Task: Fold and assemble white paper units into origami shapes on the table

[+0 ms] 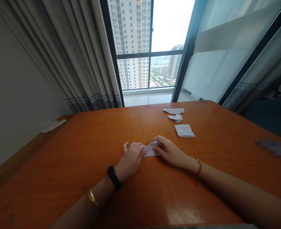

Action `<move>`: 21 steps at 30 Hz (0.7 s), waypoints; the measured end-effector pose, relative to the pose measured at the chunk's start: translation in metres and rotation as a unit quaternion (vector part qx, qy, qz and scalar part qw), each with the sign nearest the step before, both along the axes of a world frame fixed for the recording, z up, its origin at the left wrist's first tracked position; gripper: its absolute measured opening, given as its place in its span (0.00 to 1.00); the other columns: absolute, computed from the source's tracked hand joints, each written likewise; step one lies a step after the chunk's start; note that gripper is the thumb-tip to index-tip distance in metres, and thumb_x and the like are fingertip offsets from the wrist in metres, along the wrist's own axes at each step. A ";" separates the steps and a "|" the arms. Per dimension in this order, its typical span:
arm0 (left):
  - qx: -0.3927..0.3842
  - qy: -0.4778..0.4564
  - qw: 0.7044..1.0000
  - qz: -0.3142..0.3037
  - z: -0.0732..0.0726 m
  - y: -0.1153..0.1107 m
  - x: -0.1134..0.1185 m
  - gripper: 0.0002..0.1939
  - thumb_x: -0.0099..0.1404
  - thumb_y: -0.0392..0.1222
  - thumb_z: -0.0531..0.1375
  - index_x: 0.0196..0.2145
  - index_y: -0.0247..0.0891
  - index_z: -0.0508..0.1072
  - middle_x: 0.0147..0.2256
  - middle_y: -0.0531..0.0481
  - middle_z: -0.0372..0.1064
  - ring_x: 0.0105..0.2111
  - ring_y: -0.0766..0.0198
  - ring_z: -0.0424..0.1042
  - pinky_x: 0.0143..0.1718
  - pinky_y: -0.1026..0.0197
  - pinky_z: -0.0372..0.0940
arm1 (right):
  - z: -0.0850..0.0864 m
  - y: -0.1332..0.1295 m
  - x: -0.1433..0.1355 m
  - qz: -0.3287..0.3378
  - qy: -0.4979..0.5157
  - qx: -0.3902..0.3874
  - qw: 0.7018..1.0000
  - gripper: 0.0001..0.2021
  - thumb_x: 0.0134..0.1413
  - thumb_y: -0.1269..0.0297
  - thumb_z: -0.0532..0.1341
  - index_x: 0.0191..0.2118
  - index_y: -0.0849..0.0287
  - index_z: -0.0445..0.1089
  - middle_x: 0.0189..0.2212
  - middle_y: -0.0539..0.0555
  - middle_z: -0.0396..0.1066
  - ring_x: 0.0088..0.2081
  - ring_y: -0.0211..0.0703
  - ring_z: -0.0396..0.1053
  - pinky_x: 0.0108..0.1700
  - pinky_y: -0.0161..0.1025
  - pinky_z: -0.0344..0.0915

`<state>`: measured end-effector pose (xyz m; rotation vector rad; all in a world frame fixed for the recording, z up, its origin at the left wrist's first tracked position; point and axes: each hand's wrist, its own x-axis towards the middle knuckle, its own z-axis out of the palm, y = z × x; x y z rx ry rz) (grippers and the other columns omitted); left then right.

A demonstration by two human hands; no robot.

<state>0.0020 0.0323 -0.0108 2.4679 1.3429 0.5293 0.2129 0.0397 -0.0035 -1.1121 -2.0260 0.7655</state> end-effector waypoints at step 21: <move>0.015 0.001 0.997 -0.072 0.011 -0.003 0.001 0.10 0.71 0.36 0.49 0.38 0.38 0.70 0.37 0.48 0.70 0.38 0.59 0.67 0.45 0.56 0.57 | 0.029 -0.001 0.020 -0.035 -0.116 -0.045 0.992 0.21 0.54 0.48 0.61 0.48 0.57 0.71 0.42 0.57 0.74 0.40 0.50 0.71 0.43 0.44 0.66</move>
